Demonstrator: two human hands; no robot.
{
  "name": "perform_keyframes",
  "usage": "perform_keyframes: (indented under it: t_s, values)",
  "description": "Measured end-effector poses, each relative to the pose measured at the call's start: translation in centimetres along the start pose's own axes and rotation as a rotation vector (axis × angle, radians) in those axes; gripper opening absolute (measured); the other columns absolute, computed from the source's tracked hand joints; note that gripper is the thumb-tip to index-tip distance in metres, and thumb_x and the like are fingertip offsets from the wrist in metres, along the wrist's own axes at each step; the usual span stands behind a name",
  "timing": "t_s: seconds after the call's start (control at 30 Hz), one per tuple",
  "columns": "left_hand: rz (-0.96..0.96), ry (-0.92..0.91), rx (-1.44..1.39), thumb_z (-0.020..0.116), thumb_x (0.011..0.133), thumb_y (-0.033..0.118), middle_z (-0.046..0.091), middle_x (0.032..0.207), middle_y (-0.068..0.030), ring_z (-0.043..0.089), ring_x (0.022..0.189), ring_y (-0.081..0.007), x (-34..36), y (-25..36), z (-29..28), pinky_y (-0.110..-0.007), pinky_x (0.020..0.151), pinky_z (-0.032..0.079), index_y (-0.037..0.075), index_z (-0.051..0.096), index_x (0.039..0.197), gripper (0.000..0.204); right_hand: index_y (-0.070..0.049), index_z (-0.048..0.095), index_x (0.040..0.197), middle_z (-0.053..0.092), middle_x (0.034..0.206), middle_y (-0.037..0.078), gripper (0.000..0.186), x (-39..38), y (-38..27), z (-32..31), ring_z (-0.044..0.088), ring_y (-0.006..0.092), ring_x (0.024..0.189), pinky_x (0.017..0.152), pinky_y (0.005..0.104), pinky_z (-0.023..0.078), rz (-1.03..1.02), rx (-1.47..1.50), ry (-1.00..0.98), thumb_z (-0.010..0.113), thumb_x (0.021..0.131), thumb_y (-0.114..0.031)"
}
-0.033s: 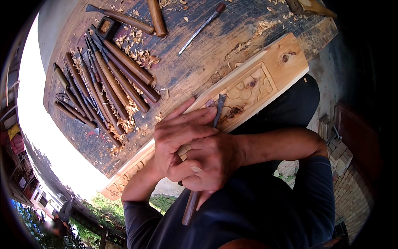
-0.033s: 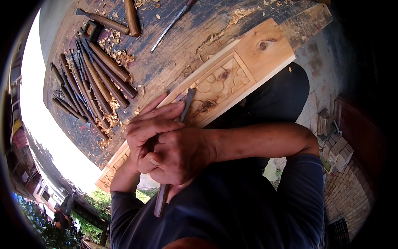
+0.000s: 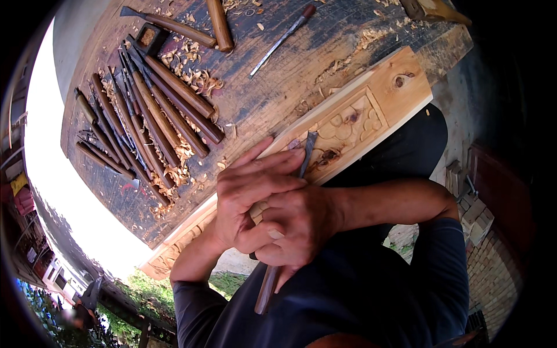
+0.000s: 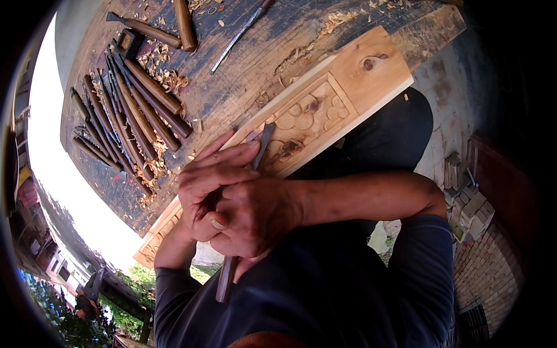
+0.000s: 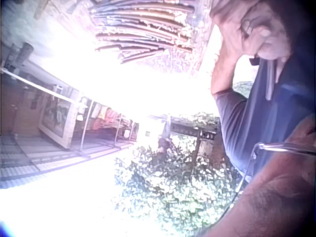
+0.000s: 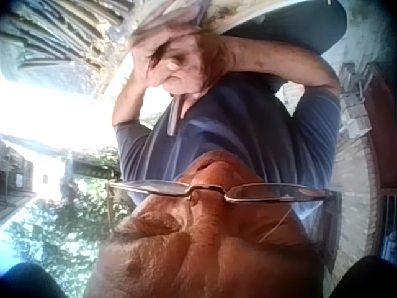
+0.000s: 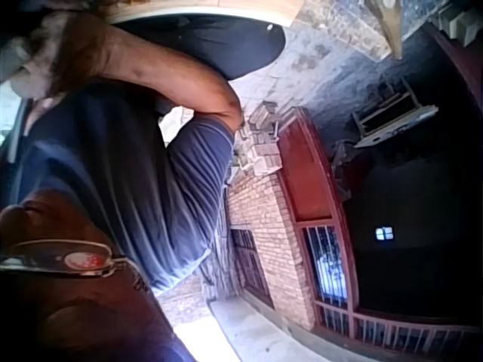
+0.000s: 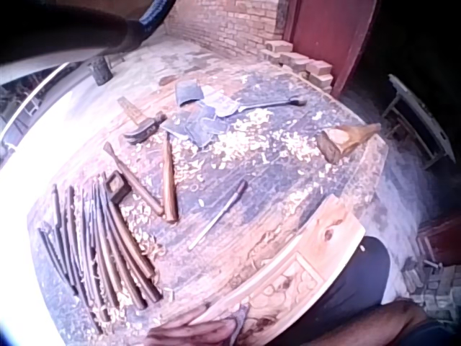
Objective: The person carves decorative patterns into a wooden board using various chisels and a mallet. They handle different chisels one at a time, positioning them against the wood and striking them with a mallet or pushing by hand to remove material.
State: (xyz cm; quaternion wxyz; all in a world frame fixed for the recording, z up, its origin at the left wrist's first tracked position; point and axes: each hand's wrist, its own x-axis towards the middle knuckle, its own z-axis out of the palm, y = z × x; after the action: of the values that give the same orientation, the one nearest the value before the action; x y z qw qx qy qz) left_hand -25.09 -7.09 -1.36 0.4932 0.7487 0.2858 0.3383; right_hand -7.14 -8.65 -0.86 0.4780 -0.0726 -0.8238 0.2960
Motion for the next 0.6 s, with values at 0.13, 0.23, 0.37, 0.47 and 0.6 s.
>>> perform_keyframes:
  t_s: [0.13,0.23,0.37,0.47,0.6]
  values:
    - [-0.016,-0.016,0.001,0.064,0.093,0.058,0.077,0.126,-0.0302,0.072,0.128,-0.0465,0.2,-0.1,0.1,-0.062,0.123,0.04,-0.004,0.081,0.113,0.068,-0.015,0.051,0.066,0.045,0.067,-0.001,0.058,-0.2,0.3,-0.2,0.054,0.0161,0.056,0.054,0.0333,0.046,-0.032,-0.035,-0.019,0.076,0.081,-0.065]
    - [-0.025,-0.054,0.024,0.064,0.093,0.061,0.076,0.128,-0.0299,0.072,0.128,-0.046,0.3,0.0,-0.1,-0.061,0.124,0.039,-0.004,0.08,0.116,0.071,-0.014,0.05,0.067,0.046,0.067,0.0,0.057,-0.1,0.7,-0.6,0.055,0.0163,0.057,0.055,0.0334,0.046,-0.069,-0.078,-0.042,0.076,0.08,-0.063]
    - [0.029,-0.054,0.067,0.062,0.093,0.072,0.077,0.127,-0.0297,0.072,0.129,-0.045,0.4,0.2,0.2,-0.062,0.124,0.039,-0.004,0.081,0.114,0.081,-0.014,0.05,0.068,0.052,0.069,0.002,0.055,-0.8,-0.1,-0.4,0.058,0.0163,0.059,0.054,0.0331,0.045,-0.096,-0.218,-0.059,0.074,0.082,-0.061]
    - [0.045,0.011,0.036,0.057,0.092,0.082,0.078,0.123,-0.03,0.074,0.124,-0.0447,-0.1,0.0,0.4,-0.063,0.123,0.04,-0.004,0.083,0.11,0.091,-0.011,0.056,0.073,0.058,0.073,0.005,0.053,-0.5,-0.2,0.0,0.06,0.017,0.059,0.054,0.0318,0.046,-0.053,-0.122,-0.034,0.069,0.088,-0.059]
    - [0.075,0.104,-0.017,0.051,0.091,0.09,0.079,0.115,-0.0303,0.078,0.114,-0.0446,-0.7,-0.3,0.5,-0.065,0.121,0.043,-0.006,0.083,0.103,0.102,-0.007,0.052,0.068,0.054,0.068,0.007,0.066,-0.1,-0.2,1.3,0.061,0.021,0.057,0.052,0.0357,0.05,-0.067,-0.045,0.041,0.068,0.09,-0.067]
